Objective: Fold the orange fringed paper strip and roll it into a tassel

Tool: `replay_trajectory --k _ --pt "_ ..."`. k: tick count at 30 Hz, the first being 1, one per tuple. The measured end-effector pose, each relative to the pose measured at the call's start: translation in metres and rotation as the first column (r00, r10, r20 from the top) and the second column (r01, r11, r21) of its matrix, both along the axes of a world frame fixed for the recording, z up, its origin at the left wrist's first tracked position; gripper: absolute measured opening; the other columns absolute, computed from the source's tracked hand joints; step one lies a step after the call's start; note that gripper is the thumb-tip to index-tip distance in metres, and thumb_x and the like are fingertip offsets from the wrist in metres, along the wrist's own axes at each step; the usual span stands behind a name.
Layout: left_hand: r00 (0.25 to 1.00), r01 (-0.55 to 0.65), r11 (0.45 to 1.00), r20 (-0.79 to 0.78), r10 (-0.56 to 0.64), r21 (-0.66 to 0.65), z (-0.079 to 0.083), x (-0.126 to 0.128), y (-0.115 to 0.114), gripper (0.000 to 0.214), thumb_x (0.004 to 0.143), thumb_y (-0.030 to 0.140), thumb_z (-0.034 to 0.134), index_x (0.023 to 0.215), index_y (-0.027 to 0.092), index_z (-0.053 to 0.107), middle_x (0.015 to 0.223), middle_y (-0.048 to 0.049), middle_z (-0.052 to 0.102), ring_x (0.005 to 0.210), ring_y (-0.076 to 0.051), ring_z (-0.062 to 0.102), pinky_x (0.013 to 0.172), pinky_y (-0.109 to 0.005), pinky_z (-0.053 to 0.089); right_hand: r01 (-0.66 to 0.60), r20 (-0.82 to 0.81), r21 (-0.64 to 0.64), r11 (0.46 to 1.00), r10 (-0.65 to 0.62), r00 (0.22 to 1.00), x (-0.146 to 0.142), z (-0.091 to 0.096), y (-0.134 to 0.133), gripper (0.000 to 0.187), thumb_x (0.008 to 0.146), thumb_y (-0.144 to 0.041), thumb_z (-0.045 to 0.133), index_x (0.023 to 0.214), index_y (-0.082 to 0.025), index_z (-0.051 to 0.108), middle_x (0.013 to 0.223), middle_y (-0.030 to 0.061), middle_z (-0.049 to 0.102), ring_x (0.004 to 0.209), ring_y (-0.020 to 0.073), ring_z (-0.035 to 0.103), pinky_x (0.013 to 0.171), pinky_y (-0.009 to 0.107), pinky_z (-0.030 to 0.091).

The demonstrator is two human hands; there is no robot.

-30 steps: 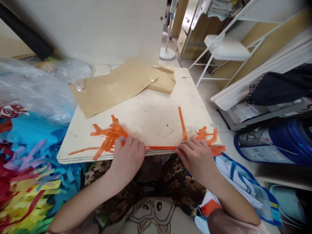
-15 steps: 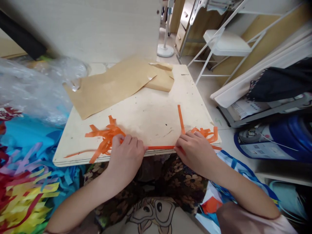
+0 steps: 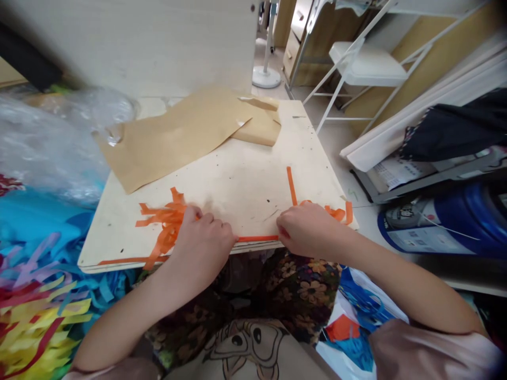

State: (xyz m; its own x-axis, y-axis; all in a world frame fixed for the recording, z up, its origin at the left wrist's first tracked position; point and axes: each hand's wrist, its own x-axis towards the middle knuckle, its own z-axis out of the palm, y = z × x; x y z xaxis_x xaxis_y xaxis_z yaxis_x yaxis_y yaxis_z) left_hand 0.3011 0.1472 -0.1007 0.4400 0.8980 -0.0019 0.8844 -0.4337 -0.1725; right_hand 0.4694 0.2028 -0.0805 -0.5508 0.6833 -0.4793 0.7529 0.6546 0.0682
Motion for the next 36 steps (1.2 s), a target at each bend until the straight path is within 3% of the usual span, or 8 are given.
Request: replay_trajectory --k 5,9,16,20,22,25,28,36 --pt "0.999 0.047 0.998 0.02 -0.048 0.034 0.001 0.001 0.003 0.017 0.069 0.009 0.042 0.059 0.014 0.055 0.055 -0.0055 0.056 0.057 -0.02 0.05 0.061 -0.037 0.03 -0.031 0.127 -0.024 0.999 0.033 0.991 -0.017 0.008 -0.003 0.009 0.061 -0.015 0.053 0.065 -0.014 0.062 0.063 0.0083 0.06 0.058 0.0175 0.055 0.052 0.027 0.031" --pt "0.992 0.068 0.982 0.094 -0.086 0.176 -0.004 0.013 -0.007 0.018 0.066 0.003 0.042 0.06 0.015 0.054 0.057 -0.0027 0.055 0.061 -0.02 0.05 0.065 -0.037 0.03 -0.082 0.039 0.185 0.979 0.076 0.996 -0.023 0.005 -0.022 0.007 0.064 -0.013 0.053 0.066 -0.015 0.06 0.068 0.0085 0.058 0.071 0.0217 0.052 0.058 0.032 0.029" --pt "0.989 -0.129 0.906 0.122 0.086 0.404 -0.02 0.035 -0.036 0.023 0.074 0.004 0.038 0.068 0.012 0.059 0.059 -0.0026 0.057 0.064 -0.015 0.051 0.071 -0.032 0.028 -0.088 -0.124 0.606 0.791 0.203 0.971 -0.006 -0.028 -0.06 0.018 0.069 -0.005 0.042 0.065 -0.013 0.058 0.06 0.0055 0.054 0.057 0.017 0.046 0.051 0.029 0.026" --pt "0.988 -0.136 0.905 0.121 0.094 0.403 -0.027 0.036 -0.046 0.029 0.075 0.001 0.033 0.085 0.006 0.06 0.08 -0.0079 0.062 0.079 -0.015 0.052 0.069 -0.03 0.029 -0.11 -0.056 0.759 0.642 0.233 0.971 -0.004 -0.044 -0.078 0.028 0.072 -0.003 0.037 0.089 -0.002 0.059 0.076 0.0129 0.061 0.061 0.0167 0.047 0.054 0.029 0.027" --pt "0.987 -0.143 0.905 0.127 0.1 0.4 -0.03 0.036 -0.049 0.03 0.075 0.001 0.033 0.089 0.005 0.059 0.084 -0.0091 0.063 0.081 -0.017 0.052 0.068 -0.03 0.029 -0.12 -0.014 0.763 0.636 0.201 0.979 -0.007 -0.049 -0.086 0.034 0.075 -0.004 0.033 0.103 0.0 0.053 0.086 0.0177 0.06 0.061 0.0165 0.047 0.053 0.03 0.027" --pt "0.986 -0.14 0.901 0.144 0.088 0.41 -0.036 0.035 -0.053 0.029 0.075 0.003 0.035 0.092 0.006 0.059 0.086 -0.009 0.063 0.08 -0.017 0.053 0.068 -0.03 0.028 -0.096 0.008 0.753 0.651 0.137 0.991 -0.016 -0.054 -0.094 0.041 0.08 -0.008 0.027 0.121 -0.007 0.036 0.089 0.02 0.06 0.054 0.0149 0.044 0.051 0.03 0.025" --pt "0.985 -0.136 0.891 0.16 0.072 0.433 -0.041 0.033 -0.056 0.029 0.074 0.003 0.037 0.094 0.006 0.058 0.089 -0.0098 0.063 0.082 -0.017 0.053 0.07 -0.03 0.027 -0.04 -0.002 0.757 0.653 0.063 0.998 -0.024 -0.057 -0.097 0.044 0.082 -0.009 0.025 0.126 -0.012 0.028 0.087 0.0202 0.061 0.051 0.0141 0.043 0.049 0.029 0.025" --pt "0.985 -0.126 0.91 0.159 0.067 0.396 -0.04 0.022 -0.055 0.032 0.071 0.007 0.045 0.1 0.016 0.055 0.092 -0.0044 0.063 0.079 -0.016 0.052 0.07 -0.033 0.025 -0.018 -0.068 0.768 0.64 0.11 0.992 -0.011 -0.067 -0.095 0.04 0.079 -0.007 0.027 0.116 -0.006 0.042 0.092 0.0206 0.059 0.053 0.0133 0.044 0.048 0.027 0.027"
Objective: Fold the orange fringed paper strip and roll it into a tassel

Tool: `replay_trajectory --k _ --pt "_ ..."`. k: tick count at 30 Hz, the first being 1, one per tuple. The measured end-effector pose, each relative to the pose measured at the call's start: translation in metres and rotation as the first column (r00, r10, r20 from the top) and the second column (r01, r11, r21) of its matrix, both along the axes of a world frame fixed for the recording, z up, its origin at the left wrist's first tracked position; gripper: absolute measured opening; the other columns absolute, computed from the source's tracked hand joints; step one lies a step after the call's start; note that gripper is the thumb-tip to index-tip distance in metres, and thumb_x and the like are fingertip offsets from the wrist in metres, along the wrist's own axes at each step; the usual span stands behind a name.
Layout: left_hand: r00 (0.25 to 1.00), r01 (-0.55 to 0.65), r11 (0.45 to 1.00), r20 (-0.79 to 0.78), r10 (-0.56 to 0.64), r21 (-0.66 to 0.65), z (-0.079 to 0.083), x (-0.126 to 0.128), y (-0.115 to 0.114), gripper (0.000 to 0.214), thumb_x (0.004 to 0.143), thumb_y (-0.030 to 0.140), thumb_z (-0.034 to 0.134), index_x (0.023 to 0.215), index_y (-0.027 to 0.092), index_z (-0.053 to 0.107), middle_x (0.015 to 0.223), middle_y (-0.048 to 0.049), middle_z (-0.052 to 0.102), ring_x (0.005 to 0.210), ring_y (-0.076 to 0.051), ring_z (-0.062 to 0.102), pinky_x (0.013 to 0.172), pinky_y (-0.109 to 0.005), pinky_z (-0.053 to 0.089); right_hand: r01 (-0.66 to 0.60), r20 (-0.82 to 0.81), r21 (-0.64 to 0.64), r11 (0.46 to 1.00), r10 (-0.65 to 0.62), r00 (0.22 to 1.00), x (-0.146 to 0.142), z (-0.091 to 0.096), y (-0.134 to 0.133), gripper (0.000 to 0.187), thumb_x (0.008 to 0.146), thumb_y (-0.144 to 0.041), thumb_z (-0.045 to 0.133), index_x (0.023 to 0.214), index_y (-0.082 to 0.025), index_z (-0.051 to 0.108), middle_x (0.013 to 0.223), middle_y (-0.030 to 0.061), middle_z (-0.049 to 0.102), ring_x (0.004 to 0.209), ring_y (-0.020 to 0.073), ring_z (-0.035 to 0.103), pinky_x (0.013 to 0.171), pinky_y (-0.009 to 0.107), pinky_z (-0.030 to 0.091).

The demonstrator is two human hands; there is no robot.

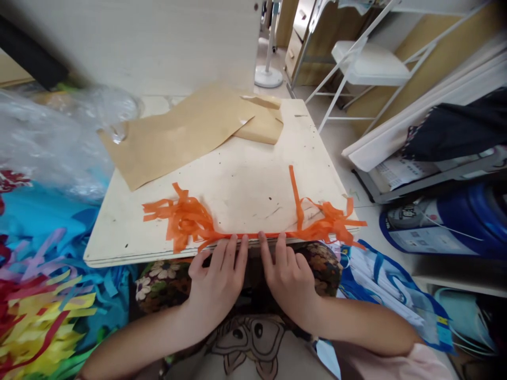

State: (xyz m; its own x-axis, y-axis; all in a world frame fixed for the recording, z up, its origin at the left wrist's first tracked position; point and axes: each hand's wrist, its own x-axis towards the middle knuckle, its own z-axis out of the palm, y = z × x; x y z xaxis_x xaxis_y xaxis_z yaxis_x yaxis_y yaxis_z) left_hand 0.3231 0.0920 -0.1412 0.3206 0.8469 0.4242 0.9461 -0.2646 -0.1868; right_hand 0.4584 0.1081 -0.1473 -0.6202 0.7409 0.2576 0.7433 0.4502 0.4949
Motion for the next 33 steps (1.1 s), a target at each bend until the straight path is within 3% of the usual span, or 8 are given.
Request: replay_trajectory --k 5,13,21,25,27,29,31,33 --pt "1.0 0.009 1.0 0.006 -0.01 0.019 0.002 -0.003 0.005 0.029 0.071 0.009 0.047 0.096 0.018 0.057 0.084 -0.0027 0.063 0.072 -0.016 0.051 0.069 -0.034 0.024 -0.021 -0.032 -0.002 1.0 0.021 0.999 0.017 -0.001 0.005 0.033 0.075 -0.003 0.034 0.101 -0.002 0.054 0.095 0.0157 0.059 0.053 0.0108 0.042 0.048 0.026 0.028" --pt "0.994 0.056 0.998 0.095 -0.052 -0.034 0.01 -0.011 0.012 0.021 0.073 0.013 0.049 0.088 0.021 0.059 0.076 -0.002 0.063 0.069 -0.017 0.049 0.064 -0.034 0.023 -0.043 -0.147 -0.038 0.998 0.037 0.988 0.024 0.013 0.019 0.021 0.076 -0.008 0.042 0.087 -0.011 0.06 0.07 0.0039 0.059 0.055 0.0113 0.043 0.051 0.026 0.023" --pt "0.993 0.078 0.993 0.099 -0.068 -0.092 0.011 -0.012 0.016 0.016 0.071 0.011 0.047 0.077 0.02 0.06 0.064 -0.0021 0.057 0.069 -0.018 0.046 0.061 -0.033 0.023 -0.046 -0.123 -0.009 0.999 0.045 0.991 0.026 0.017 0.024 0.015 0.071 -0.006 0.046 0.069 -0.013 0.059 0.071 0.0038 0.056 0.057 0.0138 0.04 0.051 0.028 0.019" --pt "0.993 0.114 0.99 0.008 -0.114 -0.087 0.016 -0.009 -0.003 0.024 0.07 0.009 0.044 0.088 0.016 0.058 0.069 -0.0053 0.055 0.071 -0.02 0.044 0.061 -0.033 0.025 -0.161 -0.077 -0.028 0.987 0.158 0.984 0.032 0.031 0.011 0.017 0.071 -0.005 0.043 0.074 -0.012 0.058 0.078 0.006 0.056 0.061 0.0149 0.039 0.055 0.029 0.02" --pt "0.983 0.185 0.966 0.017 -0.185 -0.179 0.022 -0.008 -0.02 0.032 0.068 0.009 0.044 0.097 0.015 0.055 0.071 -0.0067 0.054 0.071 -0.02 0.044 0.061 -0.033 0.026 -0.282 -0.078 -0.097 0.954 0.275 0.958 0.039 0.045 -0.001 0.015 0.071 -0.007 0.045 0.073 -0.012 0.058 0.08 0.0055 0.055 0.066 0.0156 0.04 0.058 0.03 0.022" --pt "0.935 0.354 0.844 0.128 -0.331 -0.403 0.03 -0.007 -0.036 0.039 0.067 0.01 0.044 0.103 0.019 0.052 0.073 -0.0058 0.052 0.07 -0.018 0.043 0.062 -0.032 0.027 -0.414 -0.117 -0.307 0.857 0.398 0.91 0.046 0.061 -0.014 0.009 0.068 -0.012 0.049 0.066 -0.014 0.057 0.074 0.003 0.055 0.069 0.0158 0.04 0.061 0.03 0.023" --pt "0.833 0.548 0.579 0.331 -0.443 -0.604 0.039 -0.009 -0.047 0.04 0.068 0.011 0.042 0.104 0.026 0.052 0.07 -0.0023 0.05 0.067 -0.015 0.043 0.064 -0.029 0.028 -0.482 -0.203 -0.56 0.674 0.453 0.868 0.051 0.074 -0.023 0.008 0.066 -0.016 0.051 0.059 -0.016 0.055 0.068 0.0002 0.054 0.069 0.0147 0.04 0.064 0.029 0.025" --pt "0.715 0.679 0.291 0.518 -0.47 -0.674 0.047 -0.01 -0.049 0.038 0.072 0.012 0.038 0.1 0.031 0.055 0.065 0.0008 0.048 0.061 -0.011 0.042 0.065 -0.026 0.029 -0.503 -0.298 -0.724 0.472 0.443 0.845 0.054 0.08 -0.028 0.008 0.065 -0.015 0.051 0.059 -0.017 0.055 0.068 -0.0019 0.056 0.068 0.0125 0.041 0.067 0.028 0.027"
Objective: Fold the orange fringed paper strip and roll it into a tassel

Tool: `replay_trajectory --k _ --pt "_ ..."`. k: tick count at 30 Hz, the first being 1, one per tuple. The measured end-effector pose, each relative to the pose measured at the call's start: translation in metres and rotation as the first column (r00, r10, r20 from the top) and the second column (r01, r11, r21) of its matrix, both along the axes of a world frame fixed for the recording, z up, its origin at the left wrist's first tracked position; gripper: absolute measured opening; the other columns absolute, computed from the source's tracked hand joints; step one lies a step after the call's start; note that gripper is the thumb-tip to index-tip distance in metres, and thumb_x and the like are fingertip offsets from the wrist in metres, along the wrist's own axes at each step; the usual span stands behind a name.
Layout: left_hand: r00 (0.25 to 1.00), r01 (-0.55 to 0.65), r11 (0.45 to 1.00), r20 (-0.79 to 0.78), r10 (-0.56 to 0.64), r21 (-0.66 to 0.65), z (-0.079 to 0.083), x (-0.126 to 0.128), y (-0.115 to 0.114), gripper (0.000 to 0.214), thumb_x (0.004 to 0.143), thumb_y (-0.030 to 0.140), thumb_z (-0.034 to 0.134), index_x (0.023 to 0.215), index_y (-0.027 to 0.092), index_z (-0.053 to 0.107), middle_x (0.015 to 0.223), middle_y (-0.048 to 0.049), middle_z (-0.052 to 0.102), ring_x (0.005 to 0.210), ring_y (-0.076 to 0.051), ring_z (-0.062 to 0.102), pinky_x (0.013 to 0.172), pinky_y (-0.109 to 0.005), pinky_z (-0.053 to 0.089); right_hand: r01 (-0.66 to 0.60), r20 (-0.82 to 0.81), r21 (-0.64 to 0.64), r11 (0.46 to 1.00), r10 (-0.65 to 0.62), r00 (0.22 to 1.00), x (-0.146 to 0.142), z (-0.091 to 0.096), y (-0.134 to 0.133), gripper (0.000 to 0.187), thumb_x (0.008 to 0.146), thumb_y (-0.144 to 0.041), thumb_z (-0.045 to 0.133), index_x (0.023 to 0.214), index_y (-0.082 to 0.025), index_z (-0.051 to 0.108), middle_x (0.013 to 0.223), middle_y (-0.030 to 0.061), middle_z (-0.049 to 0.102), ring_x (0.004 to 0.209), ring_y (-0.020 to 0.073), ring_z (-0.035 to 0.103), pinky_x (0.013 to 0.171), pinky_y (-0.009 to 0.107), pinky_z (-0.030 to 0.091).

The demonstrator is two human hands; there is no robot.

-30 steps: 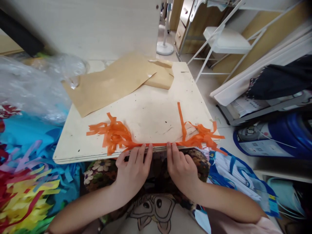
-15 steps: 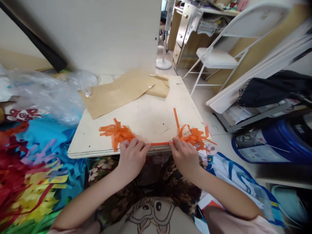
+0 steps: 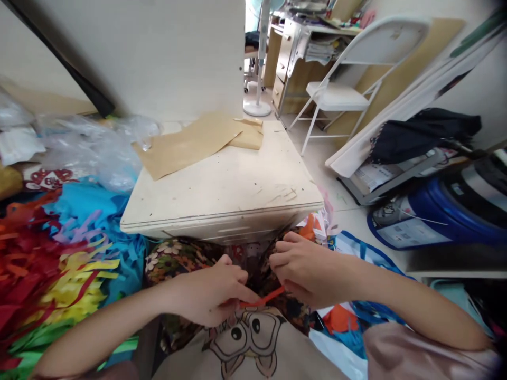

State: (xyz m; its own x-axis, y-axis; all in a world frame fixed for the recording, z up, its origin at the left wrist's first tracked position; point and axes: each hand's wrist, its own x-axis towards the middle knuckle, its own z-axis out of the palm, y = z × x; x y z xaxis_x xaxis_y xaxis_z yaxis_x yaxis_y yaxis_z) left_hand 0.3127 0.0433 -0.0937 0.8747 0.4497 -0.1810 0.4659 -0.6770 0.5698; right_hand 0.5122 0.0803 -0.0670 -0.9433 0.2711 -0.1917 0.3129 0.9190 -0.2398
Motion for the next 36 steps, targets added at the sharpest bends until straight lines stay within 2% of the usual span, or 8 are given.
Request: replay_trajectory --k 3,6,11,16,21,31,33,36 --pt "0.975 0.201 0.953 0.143 -0.172 -0.227 0.003 -0.003 0.007 0.033 0.075 0.02 0.037 0.099 0.028 0.057 0.06 0.0009 0.046 0.055 -0.01 0.04 0.064 -0.024 0.031 -0.072 -0.055 -0.327 0.942 0.057 0.997 0.0 -0.008 0.0 0.006 0.066 -0.013 0.052 0.062 -0.017 0.055 0.073 -0.0035 0.057 0.071 0.0093 0.045 0.073 0.024 0.03" --pt "0.943 0.235 0.898 0.31 -0.118 -0.372 -0.008 -0.005 0.014 0.033 0.076 0.032 0.037 0.101 0.025 0.058 0.059 -0.0013 0.045 0.056 -0.012 0.04 0.063 -0.024 0.034 -0.13 -0.205 -0.599 0.79 0.006 0.979 -0.002 -0.026 0.004 0.005 0.07 -0.017 0.05 0.066 -0.016 0.053 0.076 -0.0008 0.056 0.074 0.0074 0.048 0.075 0.022 0.034" --pt "0.75 0.144 0.681 0.528 0.398 -0.718 -0.043 -0.003 0.011 0.028 0.06 0.045 0.058 0.076 0.022 0.064 0.059 -0.0018 0.049 0.062 -0.014 0.047 0.06 -0.027 0.037 -0.151 -0.465 -0.68 0.718 -0.263 0.845 -0.007 -0.045 -0.001 0.014 0.07 -0.025 0.052 0.063 -0.014 0.05 0.075 0.002 0.054 0.076 0.0085 0.049 0.074 0.024 0.039" --pt "0.53 0.001 0.488 0.414 0.74 -0.873 -0.055 0.009 0.0 0.032 0.046 0.038 0.071 0.061 0.015 0.054 0.056 0.0006 0.051 0.055 -0.011 0.047 0.054 -0.023 0.037 -0.031 -0.498 -0.736 0.677 -0.509 0.702 -0.014 -0.049 -0.016 0.025 0.067 -0.036 0.055 0.06 -0.013 0.053 0.069 0.0031 0.055 0.067 0.0097 0.05 0.064 0.024 0.041" --pt "0.418 -0.101 0.496 0.415 0.808 -0.863 -0.05 0.015 -0.003 0.026 0.054 0.032 0.067 0.059 0.013 0.051 0.065 0.001 0.049 0.062 -0.009 0.045 0.059 -0.021 0.035 0.191 -0.398 -0.792 0.58 -0.728 0.559 -0.02 -0.054 -0.024 0.026 0.064 -0.037 0.058 0.062 -0.011 0.056 0.06 0.0012 0.054 0.056 0.0091 0.046 0.055 0.023 0.037" --pt "0.256 -0.01 0.507 0.488 0.835 -0.862 -0.068 0.022 0.004 0.023 0.056 0.029 0.067 0.065 0.016 0.051 0.083 0.0006 0.044 0.077 -0.009 0.045 0.069 -0.02 0.036 0.165 -0.165 -0.955 0.248 -0.901 0.402 -0.032 -0.068 -0.019 0.026 0.052 -0.033 0.064 0.063 -0.01 0.058 0.055 -0.0026 0.05 0.052 0.0062 0.04 0.052 0.021 0.033" --pt "0.227 -0.001 0.501 0.488 0.843 -0.865 -0.072 0.024 0.005 0.024 0.056 0.031 0.067 0.065 0.016 0.05 0.088 -0.0002 0.042 0.08 -0.01 0.045 0.071 -0.022 0.037 0.185 -0.166 -0.95 0.252 -0.908 0.383 -0.034 -0.066 -0.02 0.023 0.054 -0.031 0.062 0.063 -0.01 0.058 0.055 -0.003 0.049 0.052 0.0064 0.04 0.052 0.021 0.033" --pt "0.226 -0.022 0.524 0.507 0.832 -0.851 -0.077 0.025 0.003 0.026 0.057 0.034 0.066 0.066 0.016 0.05 0.094 -0.002 0.04 0.081 -0.011 0.045 0.073 -0.024 0.037 0.274 -0.254 -0.886 0.374 -0.887 0.386 -0.036 -0.064 -0.023 0.015 0.059 -0.026 0.057 0.059 -0.011 0.057 0.055 -0.0025 0.048 0.054 0.007 0.04 0.053 0.021 0.032"
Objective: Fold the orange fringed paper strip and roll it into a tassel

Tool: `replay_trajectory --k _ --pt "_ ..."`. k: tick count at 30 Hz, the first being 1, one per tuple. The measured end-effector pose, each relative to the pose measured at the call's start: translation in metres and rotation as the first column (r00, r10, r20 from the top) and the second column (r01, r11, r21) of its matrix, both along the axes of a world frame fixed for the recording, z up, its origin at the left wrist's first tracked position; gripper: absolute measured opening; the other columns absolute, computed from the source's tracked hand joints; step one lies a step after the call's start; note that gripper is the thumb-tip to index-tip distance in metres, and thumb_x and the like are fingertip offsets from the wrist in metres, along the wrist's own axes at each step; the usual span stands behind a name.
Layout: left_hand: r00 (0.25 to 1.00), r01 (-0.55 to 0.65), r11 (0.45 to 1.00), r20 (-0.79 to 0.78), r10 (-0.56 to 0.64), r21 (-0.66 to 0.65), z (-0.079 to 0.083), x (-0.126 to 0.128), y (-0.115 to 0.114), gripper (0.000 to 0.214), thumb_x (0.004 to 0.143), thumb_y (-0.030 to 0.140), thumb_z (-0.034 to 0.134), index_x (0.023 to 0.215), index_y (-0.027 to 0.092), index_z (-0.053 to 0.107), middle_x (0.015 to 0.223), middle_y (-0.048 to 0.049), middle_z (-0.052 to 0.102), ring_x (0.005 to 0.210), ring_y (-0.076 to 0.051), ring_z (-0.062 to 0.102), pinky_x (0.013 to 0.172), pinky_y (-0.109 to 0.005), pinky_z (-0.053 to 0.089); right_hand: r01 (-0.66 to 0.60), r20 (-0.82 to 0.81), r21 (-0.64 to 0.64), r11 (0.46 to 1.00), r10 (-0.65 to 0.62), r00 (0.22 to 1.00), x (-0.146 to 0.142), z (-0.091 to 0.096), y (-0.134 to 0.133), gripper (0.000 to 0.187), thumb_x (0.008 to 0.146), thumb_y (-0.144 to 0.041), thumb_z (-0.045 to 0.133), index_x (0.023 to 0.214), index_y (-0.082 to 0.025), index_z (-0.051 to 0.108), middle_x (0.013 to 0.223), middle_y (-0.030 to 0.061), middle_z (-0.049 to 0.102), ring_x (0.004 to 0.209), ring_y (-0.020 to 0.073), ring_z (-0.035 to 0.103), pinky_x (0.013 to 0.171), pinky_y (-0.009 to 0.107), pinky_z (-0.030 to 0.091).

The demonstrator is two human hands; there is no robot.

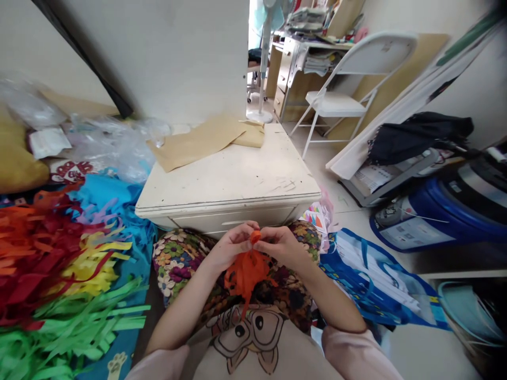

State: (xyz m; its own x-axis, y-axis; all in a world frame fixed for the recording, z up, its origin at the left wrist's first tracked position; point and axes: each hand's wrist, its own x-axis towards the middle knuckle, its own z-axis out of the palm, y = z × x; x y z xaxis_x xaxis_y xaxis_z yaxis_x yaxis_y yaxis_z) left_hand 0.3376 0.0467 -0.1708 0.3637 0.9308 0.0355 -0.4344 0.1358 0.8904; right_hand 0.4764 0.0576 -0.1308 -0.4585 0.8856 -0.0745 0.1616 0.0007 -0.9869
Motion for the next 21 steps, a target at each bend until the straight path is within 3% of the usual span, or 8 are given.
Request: replay_trajectory --k 3,6,9,11,13,16,18,21 --pt "0.997 -0.026 0.997 -0.077 0.032 0.067 -0.001 -0.002 -0.002 0.024 0.06 0.034 0.063 0.071 0.016 0.051 0.096 -0.0037 0.038 0.082 -0.011 0.044 0.073 -0.024 0.037 -0.024 0.076 0.116 0.993 0.015 0.997 0.001 -0.004 0.001 0.015 0.062 -0.026 0.055 0.057 -0.011 0.054 0.055 -0.0021 0.047 0.054 0.0073 0.039 0.053 0.02 0.032" --pt "0.985 -0.01 0.991 -0.171 0.033 0.131 0.004 -0.011 0.0 0.021 0.06 0.031 0.063 0.069 0.015 0.051 0.097 -0.0044 0.037 0.089 -0.013 0.041 0.075 -0.023 0.035 -0.189 0.117 0.089 0.978 0.178 0.977 0.005 -0.01 0.006 0.02 0.067 -0.031 0.051 0.059 -0.012 0.05 0.054 -0.0027 0.044 0.051 0.0066 0.037 0.049 0.019 0.031" --pt "0.939 0.28 0.948 -0.247 -0.239 0.147 0.014 -0.024 0.007 0.034 0.054 0.043 0.065 0.062 0.013 0.052 0.097 -0.0055 0.037 0.091 -0.016 0.04 0.078 -0.025 0.034 -0.438 0.217 0.082 0.895 0.413 0.885 0.013 -0.011 0.012 0.021 0.068 -0.032 0.048 0.061 -0.012 0.05 0.055 -0.0028 0.043 0.051 0.0065 0.038 0.048 0.018 0.032" --pt "0.824 0.483 0.869 -0.393 -0.407 0.112 0.02 -0.03 0.012 0.038 0.055 0.049 0.06 0.062 0.013 0.054 0.093 -0.005 0.04 0.087 -0.016 0.041 0.077 -0.025 0.034 -0.583 0.353 0.09 0.808 0.521 0.777 0.017 -0.009 0.015 0.017 0.069 -0.028 0.047 0.064 -0.012 0.051 0.055 -0.0025 0.044 0.051 0.0065 0.038 0.048 0.018 0.032" --pt "0.672 0.579 0.816 -0.565 -0.479 -0.003 0.023 -0.032 0.013 0.033 0.063 0.046 0.055 0.064 0.013 0.054 0.078 -0.002 0.043 0.074 -0.012 0.042 0.067 -0.021 0.035 -0.688 0.519 0.1 0.719 0.552 0.653 0.02 -0.005 0.015 0.012 0.069 -0.022 0.046 0.066 -0.012 0.053 0.056 -0.0021 0.046 0.05 0.0063 0.038 0.047 0.017 0.031" --pt "0.534 0.581 0.785 -0.628 -0.567 -0.214 0.019 -0.026 0.009 0.025 0.067 0.037 0.052 0.064 0.013 0.052 0.056 0.0032 0.041 0.052 -0.006 0.036 0.049 -0.017 0.029 -0.761 0.709 0.076 0.644 0.502 0.496 0.022 0.0 0.011 0.01 0.066 -0.017 0.046 0.069 -0.013 0.055 0.054 -0.0019 0.048 0.047 0.006 0.036 0.046 0.017 0.029" --pt "0.552 0.534 0.803 -0.612 -0.567 -0.263 0.016 -0.021 0.004 0.023 0.066 0.034 0.054 0.062 0.011 0.053 0.052 0.0035 0.043 0.047 -0.005 0.035 0.045 -0.017 0.026 -0.772 0.758 0.048 0.634 0.48 0.442 0.022 0.001 0.008 0.012 0.066 -0.018 0.045 0.068 -0.013 0.056 0.053 -0.0014 0.049 0.046 0.0062 0.035 0.045 0.018 0.028" --pt "0.614 0.444 0.869 -0.632 -0.472 -0.218 0.015 -0.018 0.0 0.019 0.063 0.029 0.056 0.064 0.01 0.057 0.054 0.0017 0.049 0.049 -0.006 0.039 0.046 -0.016 0.028 -0.767 0.763 0.038 0.641 0.477 0.436 0.024 0.0 0.005 0.012 0.066 -0.019 0.044 0.067 -0.014 0.055 0.055 -0.0008 0.05 0.047 0.0066 0.036 0.045 0.018 0.028"
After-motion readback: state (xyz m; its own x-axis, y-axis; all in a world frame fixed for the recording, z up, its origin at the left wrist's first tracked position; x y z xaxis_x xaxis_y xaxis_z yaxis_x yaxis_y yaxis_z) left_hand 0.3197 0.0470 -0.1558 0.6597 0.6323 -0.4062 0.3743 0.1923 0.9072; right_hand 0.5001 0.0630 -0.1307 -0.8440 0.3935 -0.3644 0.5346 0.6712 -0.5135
